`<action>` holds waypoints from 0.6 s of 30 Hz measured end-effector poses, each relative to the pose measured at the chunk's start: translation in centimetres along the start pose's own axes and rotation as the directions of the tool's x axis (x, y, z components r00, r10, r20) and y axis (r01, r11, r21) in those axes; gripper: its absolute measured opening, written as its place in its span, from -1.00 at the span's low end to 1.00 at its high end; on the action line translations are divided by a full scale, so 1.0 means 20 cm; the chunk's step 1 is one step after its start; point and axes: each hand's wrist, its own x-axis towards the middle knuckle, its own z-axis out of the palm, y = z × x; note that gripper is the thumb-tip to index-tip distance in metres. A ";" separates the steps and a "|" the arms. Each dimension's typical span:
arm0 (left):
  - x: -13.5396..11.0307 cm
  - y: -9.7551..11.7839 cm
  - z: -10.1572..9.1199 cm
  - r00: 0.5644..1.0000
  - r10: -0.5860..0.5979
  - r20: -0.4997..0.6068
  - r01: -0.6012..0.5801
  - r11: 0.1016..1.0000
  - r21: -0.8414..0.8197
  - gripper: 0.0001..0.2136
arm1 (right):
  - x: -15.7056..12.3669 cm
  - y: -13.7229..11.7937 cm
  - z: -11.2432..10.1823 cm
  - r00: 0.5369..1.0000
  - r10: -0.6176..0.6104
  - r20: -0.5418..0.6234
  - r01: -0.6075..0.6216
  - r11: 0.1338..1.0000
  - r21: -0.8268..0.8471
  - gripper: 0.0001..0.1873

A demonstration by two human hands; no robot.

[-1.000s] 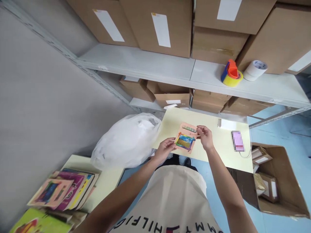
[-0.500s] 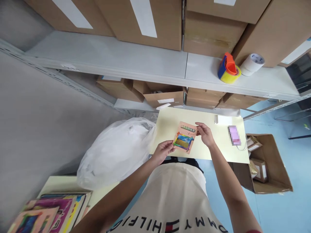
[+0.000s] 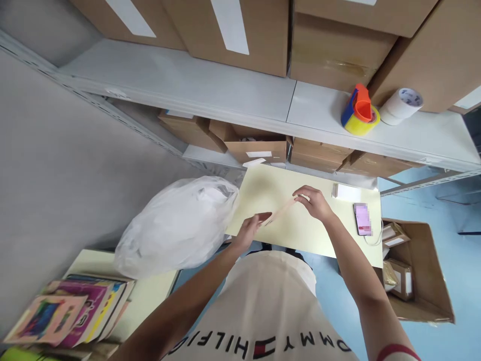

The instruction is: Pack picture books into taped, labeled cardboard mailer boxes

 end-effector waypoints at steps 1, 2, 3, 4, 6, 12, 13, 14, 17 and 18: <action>0.00 0.02 0.00 0.997 0.077 -0.028 -0.076 0.997 0.032 -0.48 | 0.02 0.00 -0.01 1.000 0.006 0.005 -0.007 1.000 0.010 -0.70; -0.01 0.04 0.00 0.988 0.148 -0.054 -0.143 0.986 0.088 -0.49 | 0.03 -0.01 -0.02 1.000 0.014 0.004 -0.014 1.000 0.022 -0.69; -0.01 0.06 0.00 0.976 0.206 -0.066 -0.193 0.968 0.163 -0.52 | 0.04 -0.01 -0.02 1.000 0.023 0.002 -0.023 0.999 0.035 -0.68; -0.01 0.08 0.00 0.968 0.243 -0.060 -0.222 0.945 0.240 -0.57 | 0.05 -0.01 -0.02 0.999 0.037 -0.001 -0.037 0.998 0.050 -0.67; 0.00 0.10 0.03 0.964 0.261 -0.049 -0.229 0.911 0.344 -0.68 | 0.05 -0.01 -0.02 0.996 0.088 -0.009 -0.087 0.992 0.096 -0.65; -0.01 0.08 0.11 0.987 0.082 -0.136 -0.065 0.990 0.126 -0.62 | -0.05 0.04 -0.02 0.935 0.354 0.009 -0.330 0.863 0.382 -0.46; -0.01 0.07 0.12 0.991 0.044 -0.124 -0.036 0.997 0.065 -0.60 | -0.07 0.04 -0.02 0.922 0.386 0.013 -0.357 0.839 0.410 -0.47; -0.02 0.07 0.13 0.994 0.010 -0.106 -0.010 1.000 0.006 -0.58 | -0.09 0.04 -0.02 0.910 0.415 0.009 -0.379 0.820 0.428 -0.48; -0.03 0.08 0.15 0.996 -0.042 -0.078 0.033 0.994 -0.108 -0.56 | -0.12 0.05 -0.02 0.878 0.478 -0.027 -0.415 0.787 0.456 -0.52; -0.03 0.08 0.15 0.994 -0.045 -0.095 0.033 0.992 -0.124 -0.56 | -0.12 0.05 -0.02 0.873 0.487 -0.040 -0.415 0.783 0.463 -0.51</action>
